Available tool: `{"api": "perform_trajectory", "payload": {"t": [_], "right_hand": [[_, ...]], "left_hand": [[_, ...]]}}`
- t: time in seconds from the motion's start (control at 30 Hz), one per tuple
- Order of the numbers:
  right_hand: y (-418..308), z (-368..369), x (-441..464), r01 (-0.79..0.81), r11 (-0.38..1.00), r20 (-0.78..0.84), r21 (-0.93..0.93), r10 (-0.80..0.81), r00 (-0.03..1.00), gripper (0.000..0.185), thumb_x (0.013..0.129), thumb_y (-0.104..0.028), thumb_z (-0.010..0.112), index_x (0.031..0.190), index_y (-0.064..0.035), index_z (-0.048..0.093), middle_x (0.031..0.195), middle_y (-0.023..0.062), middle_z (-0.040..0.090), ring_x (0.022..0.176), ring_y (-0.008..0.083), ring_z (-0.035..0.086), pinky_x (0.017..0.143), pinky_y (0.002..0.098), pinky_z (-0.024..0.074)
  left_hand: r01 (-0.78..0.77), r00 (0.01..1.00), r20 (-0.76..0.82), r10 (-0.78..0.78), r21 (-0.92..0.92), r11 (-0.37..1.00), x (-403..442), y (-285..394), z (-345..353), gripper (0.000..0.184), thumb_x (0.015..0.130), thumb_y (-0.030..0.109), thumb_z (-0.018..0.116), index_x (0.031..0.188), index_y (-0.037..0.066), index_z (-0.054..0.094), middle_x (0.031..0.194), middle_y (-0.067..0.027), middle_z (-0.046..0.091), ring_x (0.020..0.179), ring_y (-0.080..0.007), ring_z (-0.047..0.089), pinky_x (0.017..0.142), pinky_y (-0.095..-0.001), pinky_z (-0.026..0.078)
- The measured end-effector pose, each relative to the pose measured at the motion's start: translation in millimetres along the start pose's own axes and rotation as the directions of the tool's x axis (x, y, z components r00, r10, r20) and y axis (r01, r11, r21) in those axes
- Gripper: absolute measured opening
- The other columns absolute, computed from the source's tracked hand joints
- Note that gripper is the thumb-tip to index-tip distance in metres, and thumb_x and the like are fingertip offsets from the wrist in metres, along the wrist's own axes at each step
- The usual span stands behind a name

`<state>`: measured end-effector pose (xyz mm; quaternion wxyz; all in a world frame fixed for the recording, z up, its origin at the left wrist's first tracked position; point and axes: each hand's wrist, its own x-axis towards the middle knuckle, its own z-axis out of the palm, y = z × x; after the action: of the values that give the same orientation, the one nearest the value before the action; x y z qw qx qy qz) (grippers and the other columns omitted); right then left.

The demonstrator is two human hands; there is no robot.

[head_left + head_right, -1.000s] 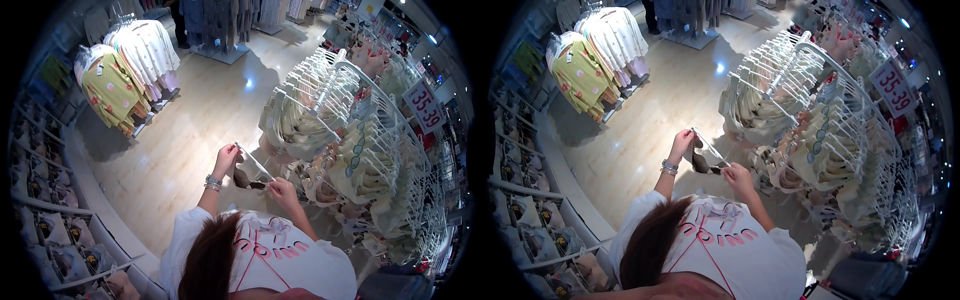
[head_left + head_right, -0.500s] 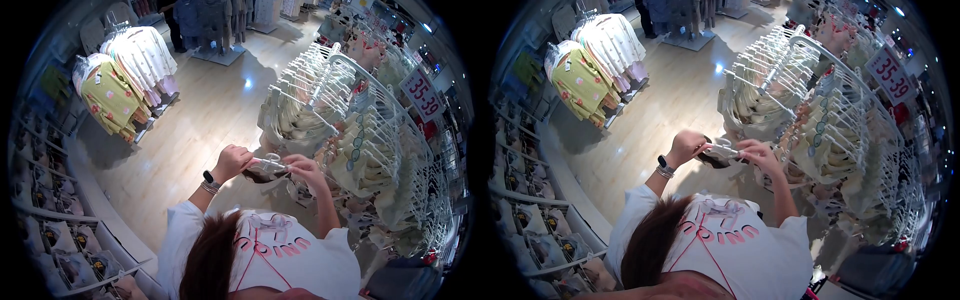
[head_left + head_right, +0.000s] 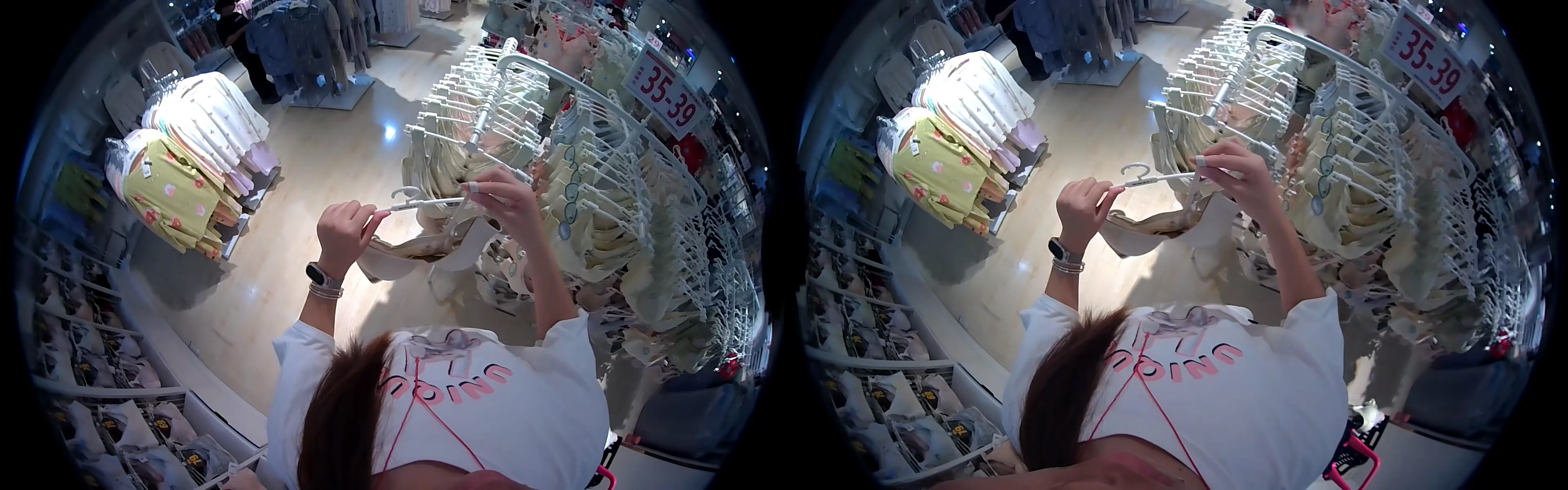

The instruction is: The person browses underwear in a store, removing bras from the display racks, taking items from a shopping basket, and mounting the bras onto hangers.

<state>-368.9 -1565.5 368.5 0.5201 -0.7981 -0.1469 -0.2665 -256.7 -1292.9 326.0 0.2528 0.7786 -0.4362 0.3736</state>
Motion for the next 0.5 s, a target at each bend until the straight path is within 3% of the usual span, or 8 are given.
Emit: {"api": "perform_trajectory", "payload": {"t": [0.07, 0.27, 0.3, 0.37, 0.47, 0.5], "right_hand": [[0.5, -3.9, 5.0, 0.067, 0.986, 0.055, -0.154, -0.059, 0.997, 0.018, 0.079, -0.002, 0.068, 0.096, -0.0058, 0.072, 0.090, 0.0046, 0.064, 0.086, 0.0146, 0.055, 0.073, 0.0276, 0.0441], [-1.6, 9.0, 19.7, 0.234, 0.957, -0.003, -0.170, -0.238, 0.971, 0.019, 0.077, -0.005, 0.071, 0.096, -0.0068, 0.072, 0.094, 0.0062, 0.068, 0.084, 0.0145, 0.060, 0.073, 0.0254, 0.0483], [-1.7, 10.2, 19.2, 0.073, 0.996, -0.023, 0.043, -0.072, 0.997, 0.019, 0.078, -0.006, 0.070, 0.097, -0.0066, 0.072, 0.096, 0.0066, 0.068, 0.086, 0.0136, 0.059, 0.074, 0.0246, 0.0485], [-1.4, 11.8, 16.6, -0.246, 0.860, 0.048, 0.447, 0.252, 0.967, 0.019, 0.079, -0.006, 0.070, 0.098, -0.0063, 0.072, 0.101, 0.0073, 0.068, 0.089, 0.0117, 0.059, 0.076, 0.0232, 0.0487], [-10.4, 11.2, 18.3, -0.327, 0.836, 0.054, 0.439, 0.339, 0.939, 0.019, 0.081, -0.007, 0.069, 0.100, -0.0064, 0.072, 0.095, 0.0062, 0.068, 0.091, 0.0097, 0.058, 0.077, 0.0219, 0.0491], [-7.4, 11.7, 19.0, -0.289, 0.869, 0.040, 0.401, 0.299, 0.953, 0.019, 0.080, -0.007, 0.069, 0.100, -0.0069, 0.072, 0.093, 0.0049, 0.067, 0.091, 0.0097, 0.057, 0.077, 0.0223, 0.0481]], "left_hand": [[-0.027, 1.000, -0.008, 0.027, 0.007, 1.000, 6.4, 1.4, -2.6, 0.023, 0.080, 0.028, 0.070, 0.069, 0.010, 0.060, 0.055, -0.0024, 0.046, 0.049, -0.0221, 0.047, 0.049, -0.0342, 0.036], [-0.051, 0.998, -0.044, 0.051, -0.004, 0.999, 14.8, 1.0, -5.5, 0.020, 0.080, 0.027, 0.069, 0.072, 0.010, 0.061, 0.056, -0.0021, 0.046, 0.049, -0.0218, 0.047, 0.050, -0.0341, 0.036], [-0.049, 0.998, -0.039, 0.049, 0.001, 0.999, 15.0, -0.2, -6.8, 0.020, 0.080, 0.027, 0.069, 0.072, 0.010, 0.062, 0.057, -0.0021, 0.046, 0.050, -0.0219, 0.047, 0.050, -0.0341, 0.036], [-0.045, 0.999, -0.031, 0.045, 0.011, 0.999, 15.8, -2.5, -7.9, 0.020, 0.080, 0.027, 0.069, 0.072, 0.010, 0.062, 0.057, -0.0022, 0.047, 0.050, -0.0221, 0.047, 0.050, -0.0342, 0.036], [-0.021, 1.000, -0.020, 0.021, 0.035, 0.999, 13.8, -7.3, -4.9, 0.020, 0.081, 0.028, 0.068, 0.072, 0.011, 0.062, 0.058, -0.0024, 0.048, 0.050, -0.0224, 0.047, 0.050, -0.0344, 0.036], [-0.011, 1.000, -0.016, 0.012, 0.049, 0.999, 13.5, -8.3, -3.6, 0.020, 0.081, 0.028, 0.068, 0.072, 0.011, 0.062, 0.058, -0.0026, 0.048, 0.050, -0.0224, 0.047, 0.050, -0.0345, 0.035]]}}
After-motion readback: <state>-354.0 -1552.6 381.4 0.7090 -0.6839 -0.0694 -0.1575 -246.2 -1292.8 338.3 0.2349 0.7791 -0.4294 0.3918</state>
